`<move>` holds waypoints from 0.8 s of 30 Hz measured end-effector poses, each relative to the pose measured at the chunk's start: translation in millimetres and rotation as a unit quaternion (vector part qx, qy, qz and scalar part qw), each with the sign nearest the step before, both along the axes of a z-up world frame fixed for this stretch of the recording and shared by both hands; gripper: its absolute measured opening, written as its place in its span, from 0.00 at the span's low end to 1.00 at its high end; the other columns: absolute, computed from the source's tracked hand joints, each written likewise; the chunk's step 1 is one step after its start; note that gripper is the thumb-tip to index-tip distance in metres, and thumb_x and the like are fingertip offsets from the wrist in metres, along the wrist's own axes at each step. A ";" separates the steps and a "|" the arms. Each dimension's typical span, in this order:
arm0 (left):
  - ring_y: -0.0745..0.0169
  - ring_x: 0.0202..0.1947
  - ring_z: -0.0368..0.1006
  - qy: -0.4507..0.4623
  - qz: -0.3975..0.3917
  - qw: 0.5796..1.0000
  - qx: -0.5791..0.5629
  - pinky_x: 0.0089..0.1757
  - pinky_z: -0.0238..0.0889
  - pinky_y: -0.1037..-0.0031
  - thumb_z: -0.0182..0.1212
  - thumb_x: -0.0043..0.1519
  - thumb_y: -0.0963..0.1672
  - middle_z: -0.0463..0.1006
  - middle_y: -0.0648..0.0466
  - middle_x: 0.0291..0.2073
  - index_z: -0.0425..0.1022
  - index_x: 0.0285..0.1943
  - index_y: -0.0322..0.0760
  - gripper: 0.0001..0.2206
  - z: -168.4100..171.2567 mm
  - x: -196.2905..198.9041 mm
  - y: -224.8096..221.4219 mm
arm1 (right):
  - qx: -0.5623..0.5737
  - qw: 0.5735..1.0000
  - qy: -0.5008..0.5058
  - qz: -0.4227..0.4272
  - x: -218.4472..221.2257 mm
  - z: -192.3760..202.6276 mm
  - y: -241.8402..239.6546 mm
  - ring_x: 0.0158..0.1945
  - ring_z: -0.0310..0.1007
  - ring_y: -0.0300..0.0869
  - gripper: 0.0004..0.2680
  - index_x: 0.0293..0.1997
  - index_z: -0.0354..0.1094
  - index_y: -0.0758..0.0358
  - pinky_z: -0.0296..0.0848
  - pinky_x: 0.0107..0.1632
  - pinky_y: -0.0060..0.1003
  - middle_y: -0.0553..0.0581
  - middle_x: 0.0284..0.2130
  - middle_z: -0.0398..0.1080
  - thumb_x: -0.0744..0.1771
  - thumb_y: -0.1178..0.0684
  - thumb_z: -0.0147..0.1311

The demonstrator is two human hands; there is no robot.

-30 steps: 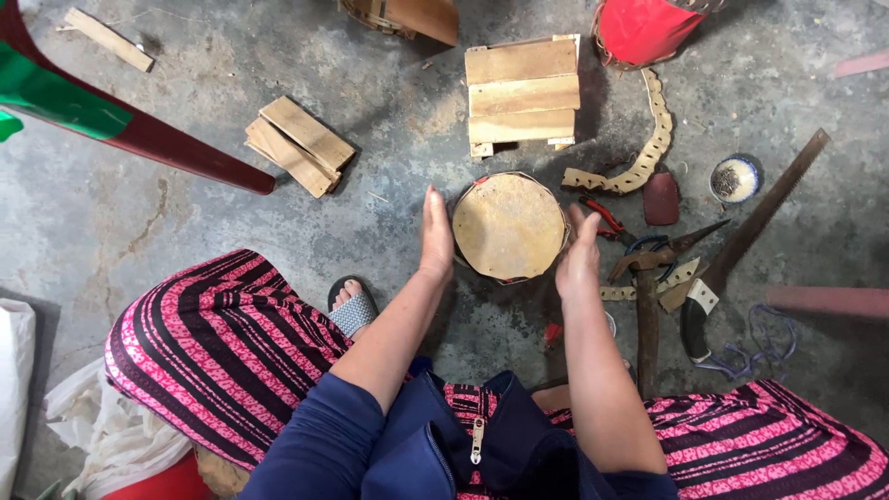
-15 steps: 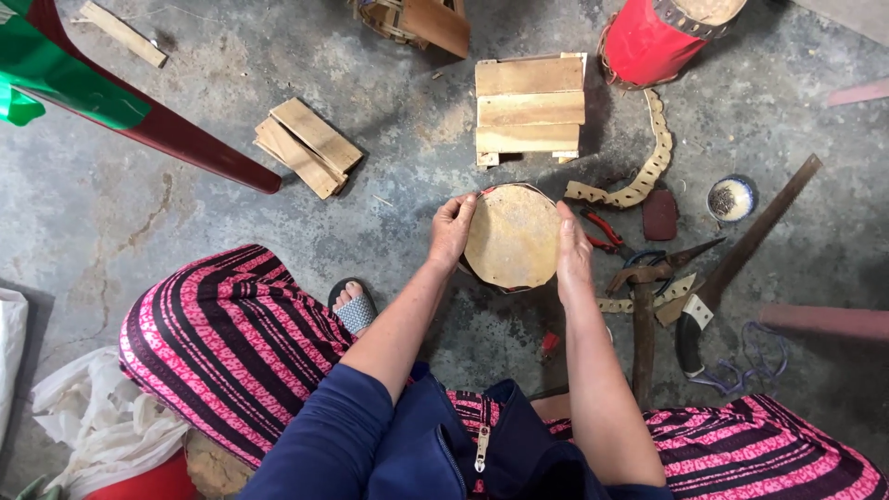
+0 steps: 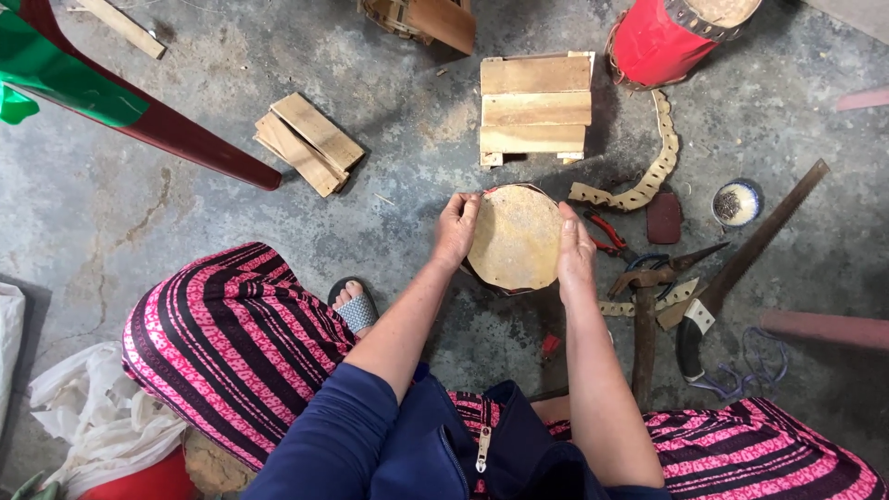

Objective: Attaching and trimming a decorative leather band onto a small drum using scissors.

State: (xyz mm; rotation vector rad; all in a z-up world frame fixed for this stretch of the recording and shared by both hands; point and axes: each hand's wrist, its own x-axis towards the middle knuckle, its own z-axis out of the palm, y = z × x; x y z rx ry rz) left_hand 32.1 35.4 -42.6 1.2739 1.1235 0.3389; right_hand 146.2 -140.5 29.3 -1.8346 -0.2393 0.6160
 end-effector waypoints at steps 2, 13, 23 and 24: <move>0.55 0.46 0.77 0.005 0.005 1.000 -0.010 0.47 0.70 0.62 0.57 0.66 0.55 0.83 0.50 0.40 0.80 0.48 0.50 0.14 10.0 -1.7 -3.7 | 0.045 0.996 0.074 -0.034 3.1 -6.5 -2.3 0.72 0.56 0.55 0.17 0.71 0.61 0.53 0.58 0.71 0.52 0.63 0.68 0.60 0.74 0.42 0.40; 0.40 0.57 0.54 0.051 0.062 0.945 -0.318 0.49 0.51 0.43 0.44 0.63 0.67 0.56 0.45 0.68 0.57 0.78 0.50 0.39 -35.9 -41.6 3.0 | 0.164 0.923 0.300 -0.177 5.6 -42.9 -25.6 0.72 0.56 0.58 0.26 0.71 0.60 0.53 0.61 0.69 0.52 0.65 0.69 0.57 0.70 0.27 0.41; 0.20 0.65 0.62 -0.010 -0.005 0.897 -0.442 0.56 0.49 0.22 0.37 0.61 0.70 0.69 0.37 0.65 0.67 0.69 0.40 0.43 -27.1 -48.9 2.9 | 0.126 0.894 0.338 -0.266 -11.4 -62.0 -22.9 0.56 0.76 0.58 0.24 0.59 0.68 0.70 0.78 0.50 0.59 0.69 0.53 0.73 0.67 0.36 0.61; 0.20 0.65 0.62 -0.011 -0.004 0.897 -0.441 0.56 0.49 0.22 0.37 0.61 0.70 0.69 0.37 0.65 0.67 0.69 0.40 0.43 -28.1 -50.8 2.8 | 0.126 0.894 0.338 -0.265 -12.1 -61.1 -23.0 0.56 0.76 0.58 0.24 0.59 0.68 0.70 0.78 0.50 0.59 0.69 0.53 0.73 0.67 0.36 0.61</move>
